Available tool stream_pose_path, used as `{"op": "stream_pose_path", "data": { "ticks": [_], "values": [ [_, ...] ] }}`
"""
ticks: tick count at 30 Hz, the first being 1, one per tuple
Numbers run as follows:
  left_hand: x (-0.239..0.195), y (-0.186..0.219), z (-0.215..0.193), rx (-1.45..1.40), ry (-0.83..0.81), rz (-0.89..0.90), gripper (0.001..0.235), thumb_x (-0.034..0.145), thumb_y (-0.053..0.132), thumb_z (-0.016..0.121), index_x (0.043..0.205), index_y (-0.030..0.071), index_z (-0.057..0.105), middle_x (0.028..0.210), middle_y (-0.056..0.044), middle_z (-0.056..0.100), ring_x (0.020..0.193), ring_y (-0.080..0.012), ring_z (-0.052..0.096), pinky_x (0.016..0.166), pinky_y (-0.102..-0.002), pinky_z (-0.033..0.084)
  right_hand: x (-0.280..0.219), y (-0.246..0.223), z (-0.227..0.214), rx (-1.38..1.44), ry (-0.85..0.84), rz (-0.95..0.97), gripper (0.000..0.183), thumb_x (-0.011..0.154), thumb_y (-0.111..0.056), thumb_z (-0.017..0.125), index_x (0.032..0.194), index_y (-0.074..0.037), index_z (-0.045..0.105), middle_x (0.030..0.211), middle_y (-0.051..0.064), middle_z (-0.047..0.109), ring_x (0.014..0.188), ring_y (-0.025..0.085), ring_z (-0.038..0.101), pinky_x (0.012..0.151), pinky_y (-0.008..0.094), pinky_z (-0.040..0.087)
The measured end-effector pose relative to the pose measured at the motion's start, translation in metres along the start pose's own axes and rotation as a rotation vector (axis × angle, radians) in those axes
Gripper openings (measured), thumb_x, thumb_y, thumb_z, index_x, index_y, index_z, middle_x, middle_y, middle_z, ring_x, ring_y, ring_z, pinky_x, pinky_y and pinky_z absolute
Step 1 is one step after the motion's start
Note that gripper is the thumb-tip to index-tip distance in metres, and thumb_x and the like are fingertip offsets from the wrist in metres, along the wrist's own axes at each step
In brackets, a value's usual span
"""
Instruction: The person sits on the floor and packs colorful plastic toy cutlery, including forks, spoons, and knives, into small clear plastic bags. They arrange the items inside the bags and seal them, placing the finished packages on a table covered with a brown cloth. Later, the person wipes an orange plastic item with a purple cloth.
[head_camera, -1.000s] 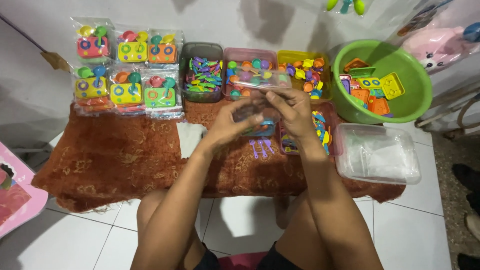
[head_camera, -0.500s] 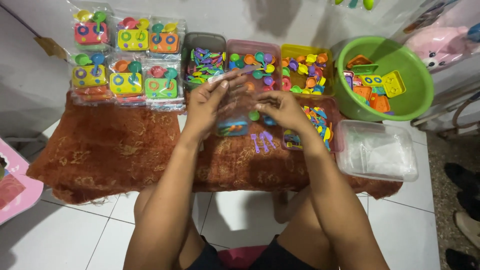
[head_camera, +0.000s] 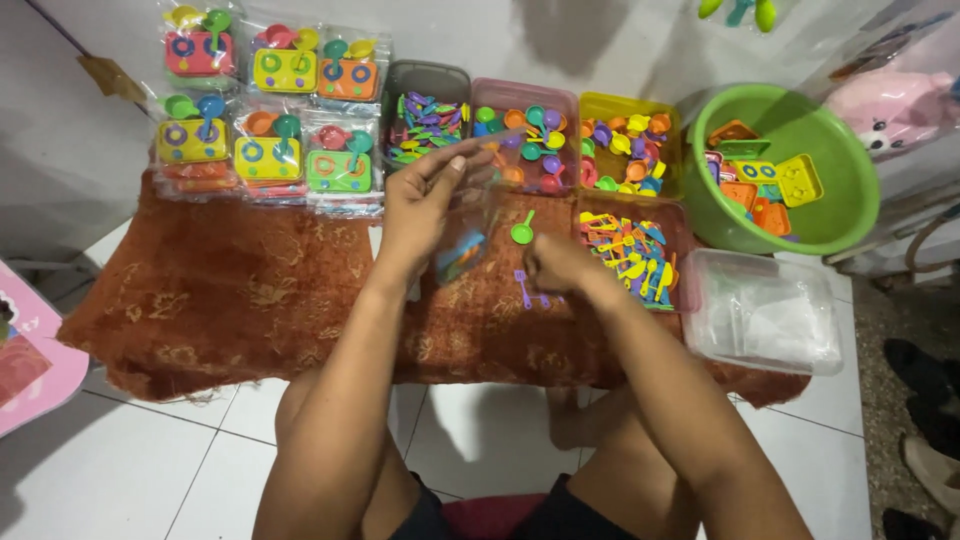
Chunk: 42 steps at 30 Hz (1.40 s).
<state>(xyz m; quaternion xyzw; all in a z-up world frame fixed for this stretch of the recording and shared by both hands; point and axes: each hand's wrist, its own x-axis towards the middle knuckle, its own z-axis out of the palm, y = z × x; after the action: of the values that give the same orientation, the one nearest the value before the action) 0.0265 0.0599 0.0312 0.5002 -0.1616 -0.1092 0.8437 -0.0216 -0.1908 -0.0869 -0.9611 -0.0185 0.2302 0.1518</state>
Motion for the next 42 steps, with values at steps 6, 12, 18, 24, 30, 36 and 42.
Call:
{"op": "stream_pose_path", "data": {
  "ticks": [6, 12, 18, 24, 30, 36, 42],
  "values": [
    [0.001, -0.007, -0.005, -0.037, -0.052, -0.014, 0.033, 0.107, 0.01, 0.045, 0.134, -0.002, 0.059, 0.123, -0.023, 0.07, 0.11, -0.027, 0.071, 0.09, -0.035, 0.061, 0.003, 0.011, 0.039, -0.247, 0.05, -0.052, 0.018, 0.072, -0.026, 0.073, 0.081, -0.011, 0.08, 0.082, 0.013, 0.077, 0.088, 0.036, 0.076, 0.079, 0.048, 0.06],
    [0.0, -0.002, -0.003, -0.082, -0.027, -0.052, 0.031, 0.105, 0.006, 0.048, 0.132, -0.004, 0.06, 0.121, -0.025, 0.07, 0.11, -0.0304, 0.071, 0.089, -0.039, 0.062, -0.041, -0.007, 0.023, -0.068, 0.061, -0.054, 0.022, 0.081, -0.021, 0.066, 0.095, -0.012, 0.08, 0.102, 0.015, 0.075, 0.104, 0.039, 0.072, 0.088, 0.049, 0.059],
    [-0.002, 0.001, 0.0, -0.085, 0.036, -0.073, 0.027, 0.102, 0.003, 0.055, 0.126, -0.004, 0.065, 0.119, -0.024, 0.071, 0.106, -0.0291, 0.073, 0.086, -0.04, 0.064, -0.042, 0.02, 0.06, -0.294, 0.42, -0.38, 0.014, 0.082, -0.021, 0.06, 0.083, -0.012, 0.071, 0.082, 0.012, 0.063, 0.08, 0.034, 0.069, 0.07, 0.046, 0.058],
    [-0.003, 0.001, 0.003, -0.019, 0.055, -0.09, 0.027, 0.1, 0.007, 0.059, 0.126, -0.001, 0.066, 0.118, -0.018, 0.074, 0.103, -0.021, 0.074, 0.084, -0.029, 0.064, -0.053, 0.003, 0.059, -0.266, 0.559, -0.439, 0.01, 0.082, -0.018, 0.062, 0.083, -0.009, 0.061, 0.08, 0.01, 0.057, 0.08, 0.03, 0.066, 0.069, 0.042, 0.055],
    [-0.005, 0.0, 0.005, -0.034, 0.002, -0.122, 0.03, 0.099, 0.005, 0.061, 0.128, -0.004, 0.062, 0.12, -0.023, 0.071, 0.104, -0.0279, 0.074, 0.082, -0.034, 0.065, -0.069, 0.012, 0.015, 0.488, 0.638, -0.192, 0.016, 0.089, -0.014, 0.063, 0.102, -0.013, 0.071, 0.084, 0.013, 0.071, 0.087, 0.032, 0.072, 0.078, 0.041, 0.055],
    [-0.007, -0.009, 0.012, -0.052, -0.128, -0.244, 0.034, 0.098, 0.006, 0.062, 0.13, -0.004, 0.062, 0.118, -0.023, 0.072, 0.103, -0.0317, 0.074, 0.081, -0.041, 0.066, -0.102, 0.013, -0.037, 0.925, 0.945, -0.306, 0.024, 0.092, -0.001, 0.075, 0.115, 0.003, 0.068, 0.092, 0.013, 0.074, 0.086, 0.016, 0.07, 0.08, 0.028, 0.058],
    [-0.016, -0.009, 0.025, 0.015, -0.308, -0.337, 0.039, 0.094, 0.004, 0.066, 0.131, -0.004, 0.062, 0.119, -0.02, 0.072, 0.101, -0.0256, 0.073, 0.081, -0.037, 0.065, -0.134, -0.008, -0.07, 0.914, 1.054, -0.456, 0.029, 0.091, 0.008, 0.075, 0.117, 0.009, 0.062, 0.096, 0.021, 0.071, 0.089, 0.024, 0.072, 0.082, 0.034, 0.062]
  ]
}}
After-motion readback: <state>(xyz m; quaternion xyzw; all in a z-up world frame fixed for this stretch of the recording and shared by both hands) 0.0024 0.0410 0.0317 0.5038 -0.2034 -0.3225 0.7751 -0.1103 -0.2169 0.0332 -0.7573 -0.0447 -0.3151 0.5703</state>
